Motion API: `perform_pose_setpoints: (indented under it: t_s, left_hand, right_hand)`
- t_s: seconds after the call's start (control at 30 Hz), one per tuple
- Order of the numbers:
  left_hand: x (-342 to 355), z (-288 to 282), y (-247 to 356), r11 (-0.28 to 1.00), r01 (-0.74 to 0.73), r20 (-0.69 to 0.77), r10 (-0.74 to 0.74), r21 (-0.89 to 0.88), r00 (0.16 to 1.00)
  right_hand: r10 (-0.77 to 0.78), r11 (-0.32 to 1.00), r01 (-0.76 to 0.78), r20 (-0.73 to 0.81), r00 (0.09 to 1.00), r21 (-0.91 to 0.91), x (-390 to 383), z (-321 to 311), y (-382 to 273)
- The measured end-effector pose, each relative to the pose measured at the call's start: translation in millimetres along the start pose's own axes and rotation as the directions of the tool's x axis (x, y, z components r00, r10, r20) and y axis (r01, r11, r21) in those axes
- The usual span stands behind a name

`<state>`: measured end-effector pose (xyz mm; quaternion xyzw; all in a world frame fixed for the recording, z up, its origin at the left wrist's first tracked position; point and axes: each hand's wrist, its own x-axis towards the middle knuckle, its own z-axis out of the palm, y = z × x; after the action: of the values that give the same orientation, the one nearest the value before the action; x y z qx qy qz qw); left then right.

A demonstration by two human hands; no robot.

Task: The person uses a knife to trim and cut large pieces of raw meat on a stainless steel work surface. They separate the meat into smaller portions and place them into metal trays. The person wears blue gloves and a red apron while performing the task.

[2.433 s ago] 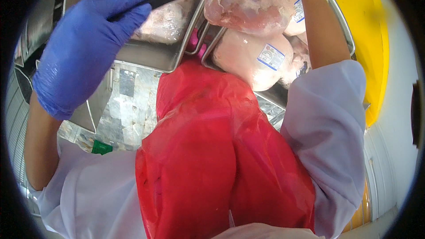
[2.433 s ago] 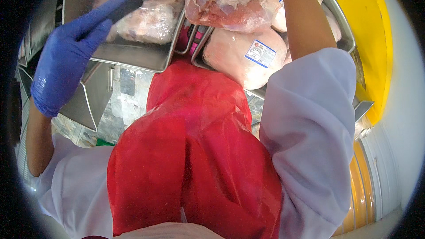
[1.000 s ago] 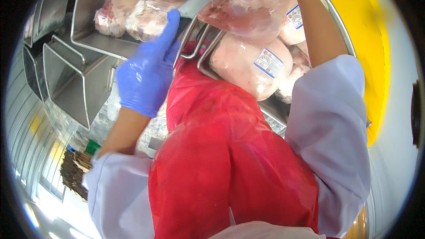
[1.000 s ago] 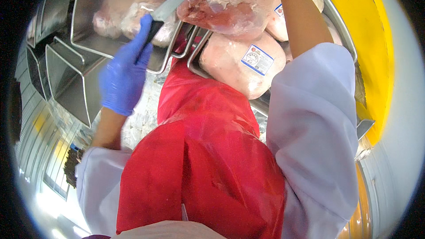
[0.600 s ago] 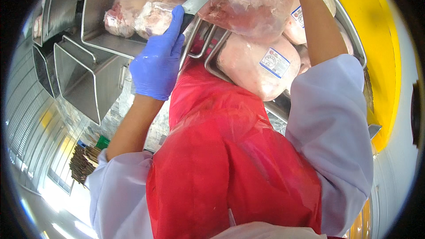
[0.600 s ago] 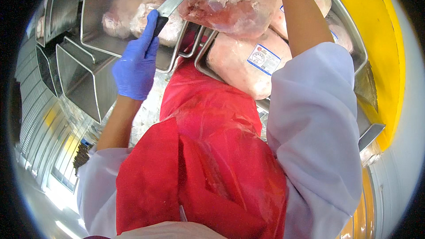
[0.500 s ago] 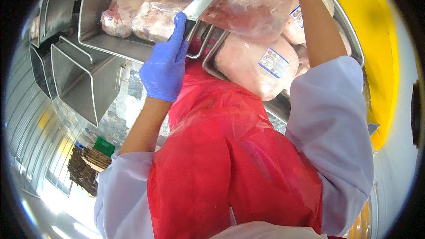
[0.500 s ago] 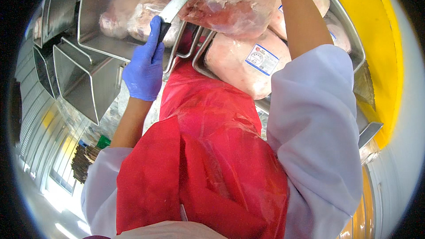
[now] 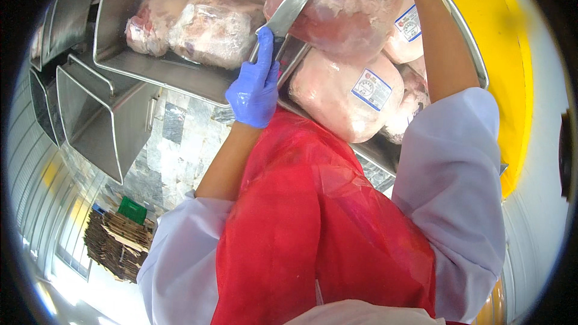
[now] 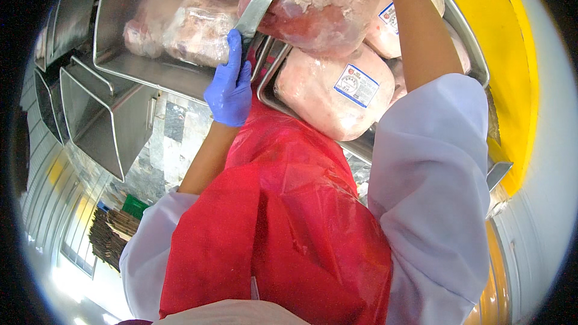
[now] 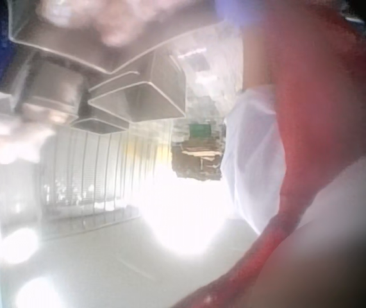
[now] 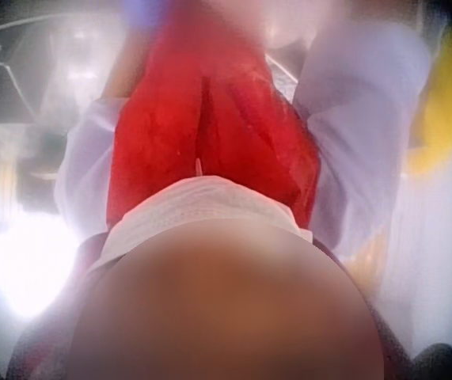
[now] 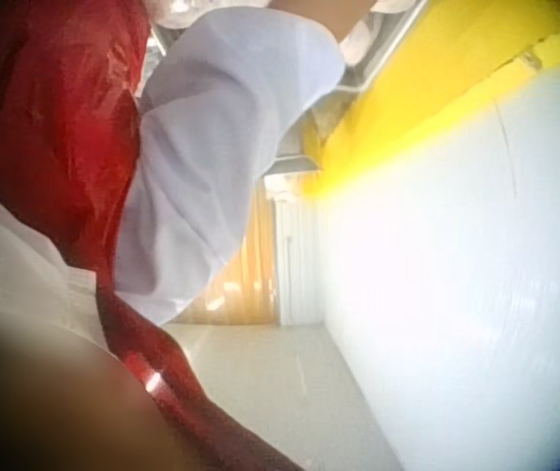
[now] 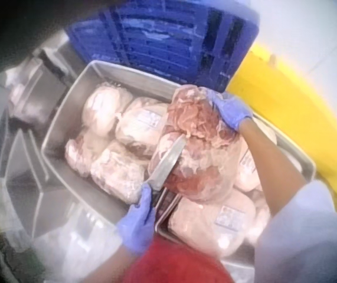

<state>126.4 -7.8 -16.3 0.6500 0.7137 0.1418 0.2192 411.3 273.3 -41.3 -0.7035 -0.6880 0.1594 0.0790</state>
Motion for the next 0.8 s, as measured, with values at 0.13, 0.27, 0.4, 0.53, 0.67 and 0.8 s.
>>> perform_pose_setpoints:
  t_s: [0.13,0.27,0.4,0.53,0.67,0.8]
  left_hand:
    - [0,16,-11,0.997,-0.066,-0.058,0.068,0.046,0.996]
    - [4,-8,1,0.996,-0.088,0.004,0.088,-0.016,0.996]
    - [23,-93,25,0.984,-0.141,0.141,0.125,0.107,0.982]
    - [58,-166,13,0.951,-0.286,0.143,0.268,0.121,0.953]
    - [82,-179,-8,0.886,-0.407,0.162,0.378,0.220,0.911]
    - [111,-185,6,0.837,-0.467,0.139,0.446,0.284,0.884]
  right_hand:
    - [-0.097,0.991,0.097,0.007,0.995,-0.094,4,5,14]
    - [-0.399,0.863,0.371,-0.013,0.917,-0.343,24,20,49]
    - [-0.287,0.937,0.283,0.013,0.958,-0.205,18,22,43]
    - [-0.295,0.924,0.283,-0.010,0.955,-0.255,26,14,49]
    - [-0.262,0.957,0.263,-0.023,0.965,0.122,25,16,35]
    - [-0.332,0.943,0.332,0.004,0.943,-0.016,36,18,66]
